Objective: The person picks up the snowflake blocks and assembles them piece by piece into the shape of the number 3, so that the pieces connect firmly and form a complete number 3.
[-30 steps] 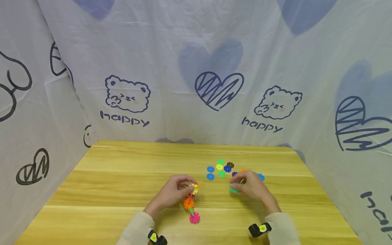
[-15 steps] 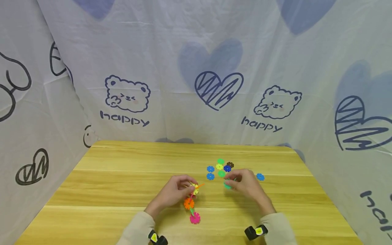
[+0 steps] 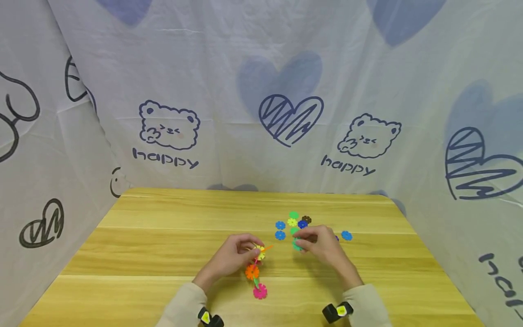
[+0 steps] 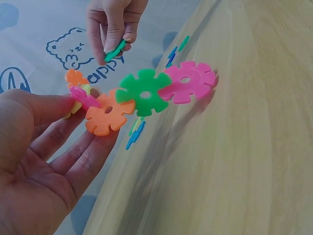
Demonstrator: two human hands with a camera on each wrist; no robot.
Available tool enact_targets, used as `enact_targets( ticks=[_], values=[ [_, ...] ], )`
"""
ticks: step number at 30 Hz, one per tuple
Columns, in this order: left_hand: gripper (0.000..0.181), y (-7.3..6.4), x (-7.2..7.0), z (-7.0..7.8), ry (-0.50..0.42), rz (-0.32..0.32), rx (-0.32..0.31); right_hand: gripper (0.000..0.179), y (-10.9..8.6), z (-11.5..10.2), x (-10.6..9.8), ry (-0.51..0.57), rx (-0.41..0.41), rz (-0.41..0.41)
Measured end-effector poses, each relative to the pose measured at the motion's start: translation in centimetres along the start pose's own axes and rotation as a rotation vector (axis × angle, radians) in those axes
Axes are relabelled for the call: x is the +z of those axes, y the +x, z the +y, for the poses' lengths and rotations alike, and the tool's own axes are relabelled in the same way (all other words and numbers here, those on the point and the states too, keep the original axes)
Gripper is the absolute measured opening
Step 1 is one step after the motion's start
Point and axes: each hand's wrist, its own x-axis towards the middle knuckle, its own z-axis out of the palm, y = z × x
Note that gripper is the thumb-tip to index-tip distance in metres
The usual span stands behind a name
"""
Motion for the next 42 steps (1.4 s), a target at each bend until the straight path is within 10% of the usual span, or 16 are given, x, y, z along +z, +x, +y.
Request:
enact_targets(
  ticks=[42],
  values=[
    [0.026, 0.1, 0.5, 0.2, -0.022, -0.051, 0.005, 0.021, -0.2, -2.3, 2.7, 0.083, -0.064, -0.108]
  ],
)
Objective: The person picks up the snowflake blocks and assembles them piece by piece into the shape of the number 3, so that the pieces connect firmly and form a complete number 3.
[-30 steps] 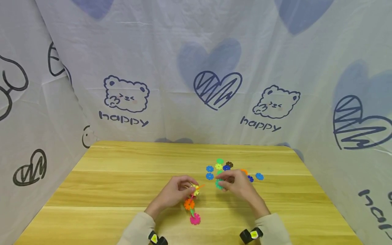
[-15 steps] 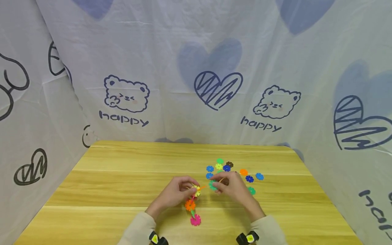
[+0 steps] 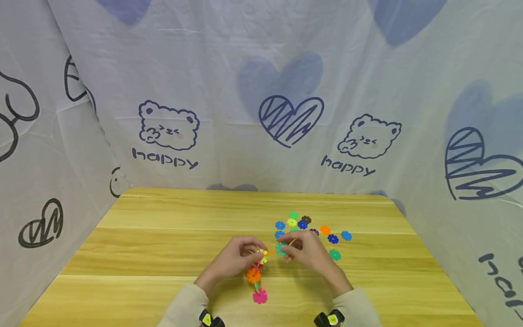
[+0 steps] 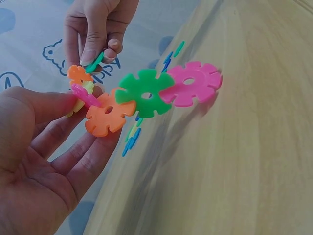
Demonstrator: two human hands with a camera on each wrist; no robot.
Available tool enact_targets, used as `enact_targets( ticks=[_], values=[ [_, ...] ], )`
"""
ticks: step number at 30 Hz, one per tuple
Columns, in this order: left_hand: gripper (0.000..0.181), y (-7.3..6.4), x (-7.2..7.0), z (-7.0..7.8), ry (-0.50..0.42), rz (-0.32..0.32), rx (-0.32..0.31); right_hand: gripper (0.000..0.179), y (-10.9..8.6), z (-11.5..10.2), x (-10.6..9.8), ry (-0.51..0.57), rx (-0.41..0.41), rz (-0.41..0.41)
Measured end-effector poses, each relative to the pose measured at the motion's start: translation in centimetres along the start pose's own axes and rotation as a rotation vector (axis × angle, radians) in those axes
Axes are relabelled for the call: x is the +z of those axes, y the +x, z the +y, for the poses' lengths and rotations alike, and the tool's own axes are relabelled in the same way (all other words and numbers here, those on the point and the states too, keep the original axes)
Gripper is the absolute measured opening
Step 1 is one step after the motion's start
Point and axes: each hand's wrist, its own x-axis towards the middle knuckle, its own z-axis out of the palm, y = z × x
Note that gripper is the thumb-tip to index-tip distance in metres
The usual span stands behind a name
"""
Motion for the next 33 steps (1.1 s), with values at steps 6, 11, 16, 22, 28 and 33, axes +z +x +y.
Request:
enact_targets(
  ticks=[6, 11, 16, 22, 28, 33],
  values=[
    [0.026, 0.0, -0.04, -0.06, 0.002, -0.016, 0.005, 0.021, 0.06, 0.04, -0.11, -0.03, -0.007, -0.019],
    [0.025, -0.03, -0.11, -0.07, -0.003, -0.033, 0.005, 0.021, 0.05, -0.03, -0.14, -0.034, -0.014, -0.026],
    [0.025, -0.03, -0.08, -0.05, -0.008, -0.042, -0.003, 0.022, 0.01, -0.19, -0.07, -0.019, -0.007, -0.042],
    [0.026, -0.08, -0.06, 0.04, 0.005, -0.039, -0.003, 0.023, -0.08, -0.3, 0.05, -0.005, 0.005, -0.043],
    [0.026, -0.1, -0.04, 0.13, 0.008, -0.035, -0.005, 0.023, -0.08, -0.29, 0.23, 0.006, -0.004, -0.029],
    [0.026, -0.16, -0.03, 0.24, 0.015, -0.026, 0.002, 0.022, -0.1, -0.29, 0.58, 0.007, -0.027, 0.001]
  ],
)
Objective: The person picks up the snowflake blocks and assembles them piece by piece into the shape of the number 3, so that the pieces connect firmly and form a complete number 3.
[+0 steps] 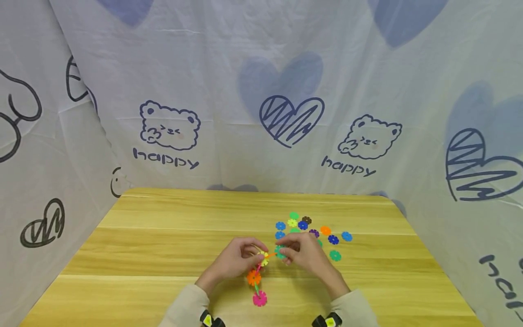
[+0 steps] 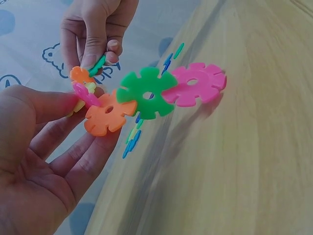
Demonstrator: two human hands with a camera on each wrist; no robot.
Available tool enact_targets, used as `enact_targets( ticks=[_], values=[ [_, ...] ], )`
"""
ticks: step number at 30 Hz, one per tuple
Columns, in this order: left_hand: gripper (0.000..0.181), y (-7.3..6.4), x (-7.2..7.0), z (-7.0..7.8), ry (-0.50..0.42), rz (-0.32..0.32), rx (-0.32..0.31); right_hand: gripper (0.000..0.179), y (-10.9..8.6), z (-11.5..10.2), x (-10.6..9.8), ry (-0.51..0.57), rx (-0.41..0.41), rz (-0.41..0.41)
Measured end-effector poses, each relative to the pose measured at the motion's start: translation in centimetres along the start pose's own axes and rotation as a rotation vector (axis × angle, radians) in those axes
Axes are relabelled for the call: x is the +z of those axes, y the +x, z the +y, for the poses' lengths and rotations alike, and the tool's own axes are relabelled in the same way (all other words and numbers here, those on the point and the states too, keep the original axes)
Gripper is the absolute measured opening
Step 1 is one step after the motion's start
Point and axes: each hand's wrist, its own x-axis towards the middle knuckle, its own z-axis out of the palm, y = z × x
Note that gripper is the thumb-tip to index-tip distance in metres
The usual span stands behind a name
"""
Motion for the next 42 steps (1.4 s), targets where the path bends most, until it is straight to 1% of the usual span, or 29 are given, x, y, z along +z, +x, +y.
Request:
enact_targets(
  ticks=[4, 8, 15, 19, 26, 34, 38, 42],
  values=[
    [0.026, -0.1, 0.1, 0.1, 0.011, 0.006, 0.017, 0.02, 0.0, 0.0, 0.2, -0.003, -0.015, 0.018],
    [0.024, -0.1, 0.1, 0.2, -0.002, 0.01, 0.029, 0.018, 0.0, 0.0, 0.3, 0.003, -0.015, 0.024],
    [0.014, -0.1, 0.2, -0.1, 0.004, 0.024, 0.053, 0.016, -0.1, 0.0, 0.4, 0.008, -0.014, 0.032],
    [0.01, -0.1, 0.2, -0.2, 0.006, 0.029, 0.063, 0.016, 0.0, 0.0, 0.5, 0.037, 0.001, 0.04],
    [0.01, 0.0, 0.3, -0.4, 0.001, 0.034, 0.104, 0.017, 0.0, -0.3, 0.4, 0.12, -0.006, 0.045],
    [0.01, 0.0, 0.5, -0.6, -0.002, 0.058, 0.119, 0.015, 0.0, -0.3, 0.7, 0.112, 0.005, 0.05],
    [0.009, 0.0, 0.5, -0.6, 0.02, 0.086, 0.113, 0.014, 0.0, -0.3, 0.9, 0.102, 0.001, 0.06],
    [0.009, 0.0, 0.5, -0.5, 0.03, 0.103, 0.095, 0.013, 0.0, -0.4, 1.1, 0.099, -0.003, 0.067]
  ],
)
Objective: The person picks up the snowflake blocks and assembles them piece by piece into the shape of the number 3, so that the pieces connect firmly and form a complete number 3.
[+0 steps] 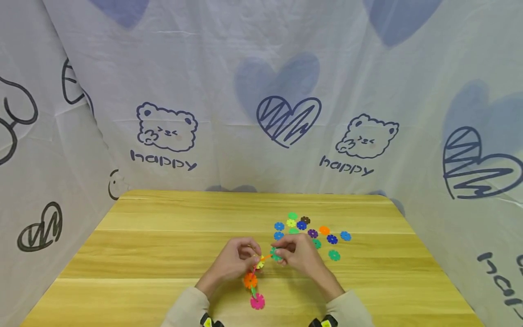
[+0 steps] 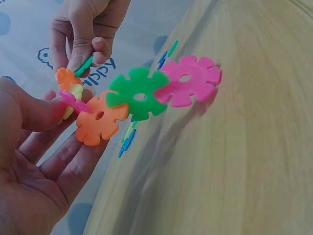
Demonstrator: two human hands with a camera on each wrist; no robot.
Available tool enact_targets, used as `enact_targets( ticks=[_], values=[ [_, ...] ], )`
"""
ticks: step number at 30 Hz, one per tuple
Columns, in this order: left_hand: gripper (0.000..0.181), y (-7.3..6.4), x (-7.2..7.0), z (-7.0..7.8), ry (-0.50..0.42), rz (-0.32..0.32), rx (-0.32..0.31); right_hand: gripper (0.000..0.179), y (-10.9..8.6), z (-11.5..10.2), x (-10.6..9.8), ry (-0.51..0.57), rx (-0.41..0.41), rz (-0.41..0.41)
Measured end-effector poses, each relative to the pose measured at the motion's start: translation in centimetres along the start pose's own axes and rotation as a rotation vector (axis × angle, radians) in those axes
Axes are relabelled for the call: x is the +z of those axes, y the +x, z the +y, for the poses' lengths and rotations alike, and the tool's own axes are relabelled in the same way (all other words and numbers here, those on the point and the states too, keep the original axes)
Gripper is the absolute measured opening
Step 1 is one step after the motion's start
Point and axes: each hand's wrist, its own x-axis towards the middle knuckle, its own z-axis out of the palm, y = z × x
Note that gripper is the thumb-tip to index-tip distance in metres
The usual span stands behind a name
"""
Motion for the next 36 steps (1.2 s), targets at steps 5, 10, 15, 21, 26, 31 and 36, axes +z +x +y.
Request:
enact_targets(
  ticks=[5, 10, 15, 21, 26, 31, 36],
  values=[
    [0.01, -0.01, 0.08, 0.06, -0.002, 0.01, -0.017, 0.013, 0.02, -0.12, 0.19, -0.007, -0.011, 0.009],
    [0.011, 0.04, 0.22, 0.01, -0.012, 0.016, -0.016, 0.012, 0.02, -0.08, 0.28, 0.004, -0.002, 0.012],
    [0.011, 0.07, 0.3, 0.14, -0.008, 0.018, -0.014, 0.013, -0.03, -0.12, 0.19, 0.016, -0.009, 0.002],
    [0.014, 0.05, 0.31, 0.38, 0.001, 0.04, -0.017, 0.013, -0.02, -0.22, 0.33, 0.015, -0.032, 0.015],
    [0.015, 0.03, 0.27, 0.39, 0.01, 0.075, -0.023, 0.012, 0.03, -0.19, 0.73, 0.02, -0.031, 0.05],
    [0.014, 0.05, 0.19, 0.35, -0.005, 0.066, -0.028, 0.011, 0.06, -0.24, 0.84, 0.008, -0.017, 0.051],
    [0.016, 0.02, 0.19, 0.25, -0.012, 0.042, -0.015, 0.01, 0.06, -0.25, 0.71, 0.005, -0.006, 0.016]
  ],
)
